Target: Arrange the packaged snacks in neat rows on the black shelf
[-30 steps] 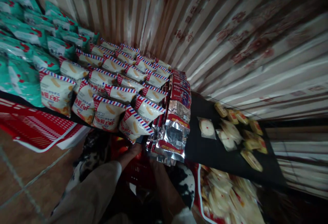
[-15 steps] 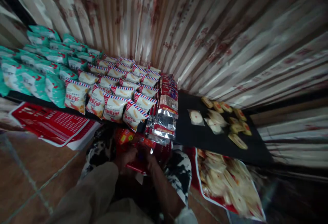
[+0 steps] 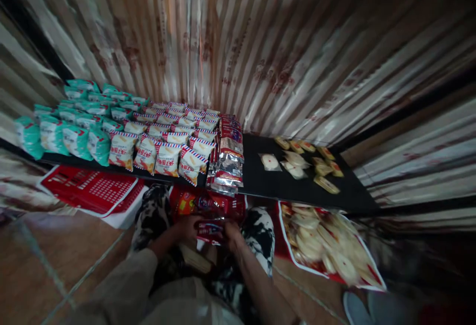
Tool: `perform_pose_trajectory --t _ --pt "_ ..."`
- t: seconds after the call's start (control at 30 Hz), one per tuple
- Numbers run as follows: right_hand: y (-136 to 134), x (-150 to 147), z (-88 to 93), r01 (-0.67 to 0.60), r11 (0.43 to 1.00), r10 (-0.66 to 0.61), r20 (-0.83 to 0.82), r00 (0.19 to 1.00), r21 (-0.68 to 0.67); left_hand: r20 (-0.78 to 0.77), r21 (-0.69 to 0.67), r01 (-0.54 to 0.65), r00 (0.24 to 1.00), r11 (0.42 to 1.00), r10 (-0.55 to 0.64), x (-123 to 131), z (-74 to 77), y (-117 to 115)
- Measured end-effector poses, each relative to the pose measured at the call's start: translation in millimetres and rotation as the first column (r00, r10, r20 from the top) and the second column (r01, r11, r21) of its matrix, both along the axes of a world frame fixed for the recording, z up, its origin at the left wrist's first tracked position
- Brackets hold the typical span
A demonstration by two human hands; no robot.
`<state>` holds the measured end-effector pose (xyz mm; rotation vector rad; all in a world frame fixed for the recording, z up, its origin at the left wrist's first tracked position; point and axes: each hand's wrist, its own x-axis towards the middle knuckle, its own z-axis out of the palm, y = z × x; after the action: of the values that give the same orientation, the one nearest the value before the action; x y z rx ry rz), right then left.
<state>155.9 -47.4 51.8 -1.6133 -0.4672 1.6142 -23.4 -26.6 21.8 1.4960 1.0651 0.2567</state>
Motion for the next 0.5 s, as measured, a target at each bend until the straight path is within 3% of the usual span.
perform_pose_trajectory --t 0.13,0.23,0.37,0.5 --pt "-5.1 13.6 24.9 0.096 0.993 -0.097 -0.006 0.995 -0.062 0.027 0.055 0.024 0.999 0.998 -0.026 -13.2 22.0 3.0" --pt "-9.6 18.1 47.7 0.103 0.993 -0.109 -0.111 0.988 -0.061 0.029 0.197 -0.006 1.0 0.98 0.0 -17.9 45.0 6.6" --pt "-15.8 20.4 72.0 0.094 0.995 -0.1 -0.212 0.972 -0.038 -0.038 0.373 0.114 0.993 0.921 -0.107 -13.0 67.4 7.0" --pt "-20.5 22.2 86.3 0.136 0.99 -0.143 -0.266 0.953 -0.045 -0.059 0.481 0.046 0.998 0.875 -0.02 -2.2 77.9 3.6"
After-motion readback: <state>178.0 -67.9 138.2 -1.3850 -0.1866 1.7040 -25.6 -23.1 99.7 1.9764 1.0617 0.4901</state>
